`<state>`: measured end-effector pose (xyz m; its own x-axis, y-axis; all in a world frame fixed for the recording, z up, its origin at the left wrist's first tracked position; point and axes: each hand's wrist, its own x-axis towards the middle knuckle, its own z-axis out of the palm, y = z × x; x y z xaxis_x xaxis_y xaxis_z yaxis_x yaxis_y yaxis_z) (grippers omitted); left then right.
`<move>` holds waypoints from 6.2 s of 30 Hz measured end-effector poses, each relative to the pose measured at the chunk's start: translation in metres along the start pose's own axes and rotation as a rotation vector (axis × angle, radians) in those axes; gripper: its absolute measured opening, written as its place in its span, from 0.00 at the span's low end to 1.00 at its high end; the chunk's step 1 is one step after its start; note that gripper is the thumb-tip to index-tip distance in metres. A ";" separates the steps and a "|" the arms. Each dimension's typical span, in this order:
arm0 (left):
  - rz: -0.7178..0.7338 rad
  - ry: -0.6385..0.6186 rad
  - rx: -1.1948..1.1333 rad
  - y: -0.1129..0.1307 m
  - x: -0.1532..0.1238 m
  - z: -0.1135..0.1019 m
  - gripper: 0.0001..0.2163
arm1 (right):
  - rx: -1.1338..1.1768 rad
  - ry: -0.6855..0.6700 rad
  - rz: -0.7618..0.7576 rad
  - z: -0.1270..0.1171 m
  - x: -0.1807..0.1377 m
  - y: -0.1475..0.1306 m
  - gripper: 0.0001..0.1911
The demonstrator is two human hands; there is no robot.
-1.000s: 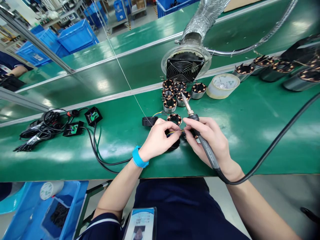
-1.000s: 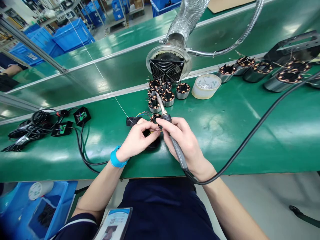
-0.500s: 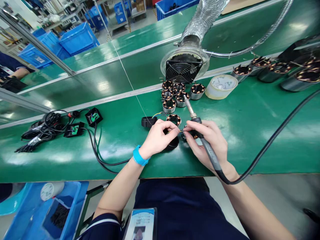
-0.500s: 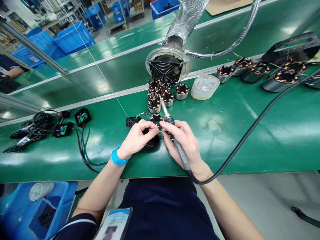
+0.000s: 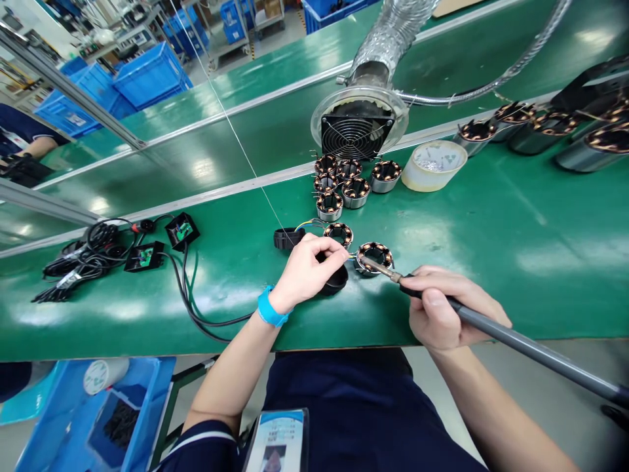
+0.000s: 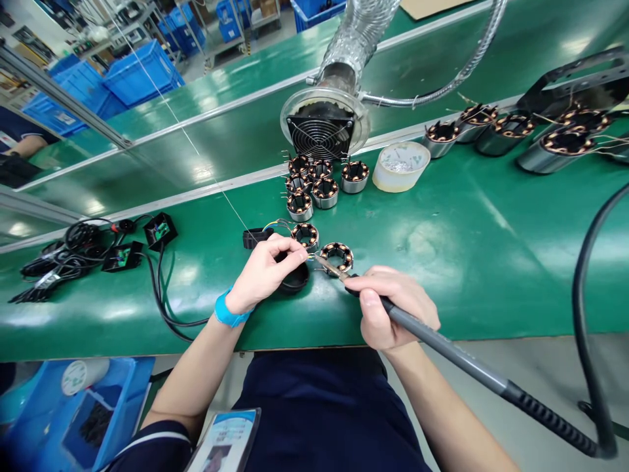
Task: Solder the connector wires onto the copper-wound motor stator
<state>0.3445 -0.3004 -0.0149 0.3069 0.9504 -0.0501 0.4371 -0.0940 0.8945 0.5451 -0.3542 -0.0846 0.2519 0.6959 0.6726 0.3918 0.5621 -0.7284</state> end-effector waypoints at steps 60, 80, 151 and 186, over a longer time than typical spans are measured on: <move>0.137 -0.010 0.029 -0.006 -0.004 -0.001 0.04 | -0.210 -0.335 -0.345 0.030 0.029 -0.013 0.36; 0.120 -0.144 0.077 -0.001 -0.006 -0.001 0.07 | -0.241 -0.186 -0.315 0.027 0.016 -0.021 0.30; -0.013 -0.117 0.034 0.000 -0.004 0.000 0.07 | -0.048 0.011 -0.180 -0.004 -0.014 -0.008 0.08; -0.017 -0.074 0.072 0.000 -0.004 -0.001 0.09 | 0.018 -0.207 0.267 0.017 0.009 -0.001 0.30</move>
<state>0.3428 -0.3044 -0.0142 0.3592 0.9279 -0.1001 0.5020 -0.1017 0.8589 0.5316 -0.3411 -0.0800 0.1572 0.8945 0.4185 0.3200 0.3547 -0.8785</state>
